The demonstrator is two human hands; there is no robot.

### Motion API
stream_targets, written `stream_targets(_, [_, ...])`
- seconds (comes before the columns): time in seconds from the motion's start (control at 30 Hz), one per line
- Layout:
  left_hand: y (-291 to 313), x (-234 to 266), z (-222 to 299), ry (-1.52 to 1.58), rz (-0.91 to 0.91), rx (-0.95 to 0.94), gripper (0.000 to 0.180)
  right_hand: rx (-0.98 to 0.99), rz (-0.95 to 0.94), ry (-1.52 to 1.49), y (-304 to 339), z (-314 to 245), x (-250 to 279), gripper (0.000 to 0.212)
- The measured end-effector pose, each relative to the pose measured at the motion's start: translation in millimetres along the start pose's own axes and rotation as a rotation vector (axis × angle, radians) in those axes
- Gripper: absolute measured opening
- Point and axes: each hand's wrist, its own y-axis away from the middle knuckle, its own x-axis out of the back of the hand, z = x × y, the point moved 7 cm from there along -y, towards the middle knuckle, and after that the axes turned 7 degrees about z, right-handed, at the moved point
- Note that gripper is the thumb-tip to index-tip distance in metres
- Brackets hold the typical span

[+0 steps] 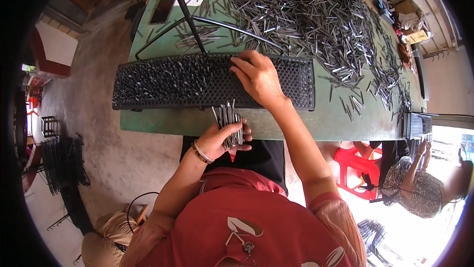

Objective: Manually inserting small metal pins into a perforated grid template at a workbench.

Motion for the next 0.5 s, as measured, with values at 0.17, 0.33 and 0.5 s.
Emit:
stream_targets(0.17, [1.8,-1.2,9.1,-0.111,0.043,-0.107,0.023,-0.419,-0.403,-0.351,23.6,-5.6,1.8,0.019])
stream_targets(0.33, [-0.1,-12.7,15.1,-0.276,-0.031,-0.172,0.025,-0.815,-0.428,-0.74,51.1,5.9,-2.8,0.02])
stream_targets(0.5, [-13.6,3.4,4.6,-0.174,0.018,-0.109,0.026,-0.738,-0.034,-0.454,26.6,24.1,21.6,0.017])
